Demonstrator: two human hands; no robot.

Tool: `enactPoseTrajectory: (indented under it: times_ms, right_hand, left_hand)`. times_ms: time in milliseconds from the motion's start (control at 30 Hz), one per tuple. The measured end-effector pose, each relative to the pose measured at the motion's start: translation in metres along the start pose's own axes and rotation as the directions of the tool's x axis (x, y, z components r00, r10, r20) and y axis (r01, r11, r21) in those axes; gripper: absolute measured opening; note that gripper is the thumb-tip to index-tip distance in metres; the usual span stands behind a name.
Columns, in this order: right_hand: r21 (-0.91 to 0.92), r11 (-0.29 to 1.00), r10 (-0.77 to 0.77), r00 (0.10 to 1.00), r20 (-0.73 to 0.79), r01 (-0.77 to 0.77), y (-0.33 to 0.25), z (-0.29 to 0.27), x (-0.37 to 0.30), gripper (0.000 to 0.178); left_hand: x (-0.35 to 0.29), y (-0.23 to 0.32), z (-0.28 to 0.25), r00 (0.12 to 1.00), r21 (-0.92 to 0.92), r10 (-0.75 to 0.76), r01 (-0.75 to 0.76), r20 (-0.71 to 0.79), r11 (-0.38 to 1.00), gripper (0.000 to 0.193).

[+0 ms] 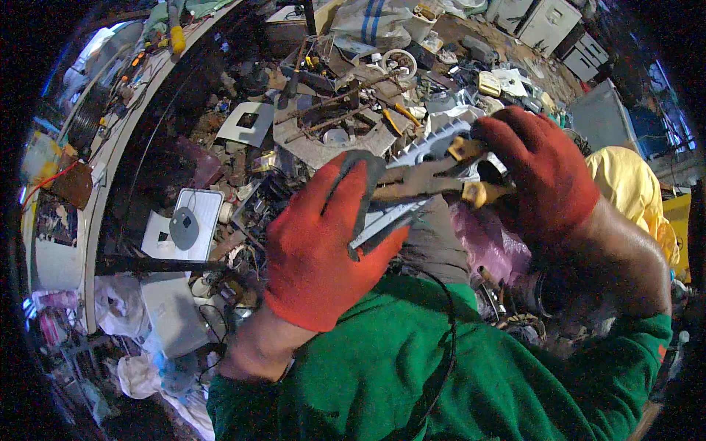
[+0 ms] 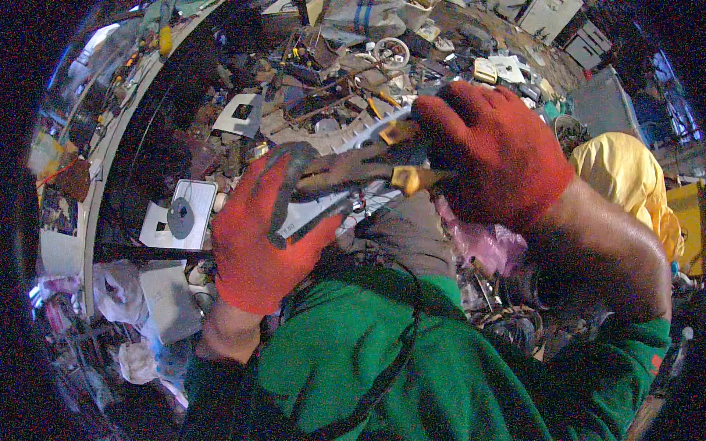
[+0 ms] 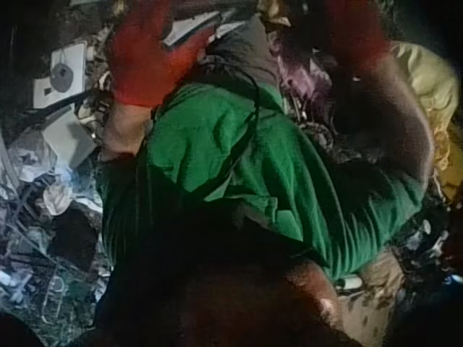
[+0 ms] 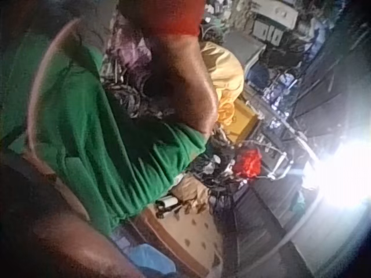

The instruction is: The person disassembles an electronic housing by using pliers to remove components, using a hammer to break parts of the casing, and pulling out interior wires and boards.

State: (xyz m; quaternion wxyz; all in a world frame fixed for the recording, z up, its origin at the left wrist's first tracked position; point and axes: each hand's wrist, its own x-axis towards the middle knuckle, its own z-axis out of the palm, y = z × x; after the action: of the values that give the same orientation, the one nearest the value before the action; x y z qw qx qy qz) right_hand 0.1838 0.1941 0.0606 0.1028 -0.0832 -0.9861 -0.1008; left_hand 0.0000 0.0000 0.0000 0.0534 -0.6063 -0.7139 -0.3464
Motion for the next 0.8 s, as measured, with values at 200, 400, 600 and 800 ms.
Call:
enactPoseTrajectory:
  times_ms: [200, 400, 600, 800]
  right_hand:
    - [0.021, 0.997, -0.075, 0.997, -0.026, 0.075, 0.015, -0.003, 0.010, 0.075]
    - [0.100, 0.991, -0.084, 0.994, -0.063, 0.090, 0.022, -0.010, 0.024, 0.074]
    - [0.048, 0.988, -0.139, 0.981, -0.139, 0.147, 0.028, 0.000, 0.030, 0.071]
    - [0.023, 0.974, -0.223, 0.973, -0.066, 0.225, 0.027, -0.014, 0.043, 0.073]
  left_hand:
    - [0.006, -0.005, 0.000, 0.998, 0.022, 0.012, -0.011, -0.068, 1.000, 0.070]
    - [0.022, -0.013, -0.012, 0.988, 0.087, 0.111, -0.102, -0.107, 0.991, 0.068]
    - [0.025, -0.022, -0.014, 0.981, -0.001, 0.159, -0.160, -0.114, 0.987, 0.067]
    - [0.023, -0.021, -0.025, 0.988, 0.015, 0.122, -0.121, -0.098, 0.993, 0.065]
